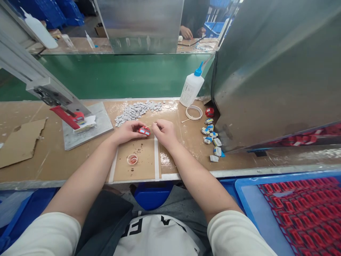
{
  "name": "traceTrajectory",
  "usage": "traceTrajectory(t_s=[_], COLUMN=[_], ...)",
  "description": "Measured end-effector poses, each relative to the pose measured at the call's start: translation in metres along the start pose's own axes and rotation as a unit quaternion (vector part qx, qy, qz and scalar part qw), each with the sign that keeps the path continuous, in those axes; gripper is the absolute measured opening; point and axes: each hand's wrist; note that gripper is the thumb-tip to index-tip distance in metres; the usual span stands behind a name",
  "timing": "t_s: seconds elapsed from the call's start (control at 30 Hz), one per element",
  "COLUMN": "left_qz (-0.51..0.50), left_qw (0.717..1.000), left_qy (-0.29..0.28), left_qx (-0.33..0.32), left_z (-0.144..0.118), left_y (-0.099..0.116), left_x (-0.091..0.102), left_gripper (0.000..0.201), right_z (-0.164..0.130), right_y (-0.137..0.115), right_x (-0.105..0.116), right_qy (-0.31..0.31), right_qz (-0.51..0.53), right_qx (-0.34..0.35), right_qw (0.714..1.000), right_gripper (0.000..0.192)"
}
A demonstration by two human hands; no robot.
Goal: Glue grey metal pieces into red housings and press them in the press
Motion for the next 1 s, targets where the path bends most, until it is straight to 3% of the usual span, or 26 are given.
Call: traceTrajectory(t_s=[0.27, 0.43, 0.5, 0.6, 0.67, 0.77, 0.9, 1.0], left_qz=[-0.005, -0.007, -0.008, -0.023, -0.054, -0.104, -0.113, -0.104], left_qw=[1.0, 1.0, 1.0, 0.998, 0.995, 0.989, 0.985, 0.979], left_qy=[-0.005, 0.002, 0.012, 0.044, 0.071, 0.101, 0.132, 0.171], left_qx=[-0.003, -0.009, -0.009, -0.03, -0.041, -0.032, -0.018, -0.031], left_z=[0.0, -0.001, -0.001, -0.001, 0.0, 0.001, 0.002, 0.003], left_y=[-0.003, -0.003, -0.003, -0.003, -0.004, -0.004, -0.004, -0.007], left_x=[0.0, 0.001, 0.001, 0.003, 0.003, 0.004, 0.005, 0.005], left_gripper=[0.047, 0.048, 0.047, 0.049, 0.054, 0.06, 0.072, 0.068], right_z=[-0.001, -0.004, -0.006, -0.013, -0.018, -0.025, -0.027, -0.021], right_y=[0.003, -0.006, -0.012, -0.019, -0.023, -0.026, -0.029, -0.026], right_x=[-0.002, 0.008, 0.012, 0.012, 0.006, -0.006, -0.009, 0.001], right_qy=[-0.018, -0.002, -0.055, -0.221, -0.313, -0.377, -0.392, -0.312], right_qz=[-0.056, -0.008, 0.032, 0.061, 0.034, -0.042, -0.096, -0.124], right_qx=[0.003, 0.047, 0.106, 0.186, 0.206, 0.215, 0.206, 0.182], right_qw=[0.998, 0.999, 0.992, 0.955, 0.926, 0.9, 0.891, 0.924], right_gripper=[0.038, 0.041, 0.041, 0.041, 0.041, 0.039, 0.045, 0.045])
Point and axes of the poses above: each hand's wrist, its own z-axis towards the middle knuckle, its own x-axis out of the back of the hand, y = z × x, and after that the axes turned 9 degrees about -x, right-handed
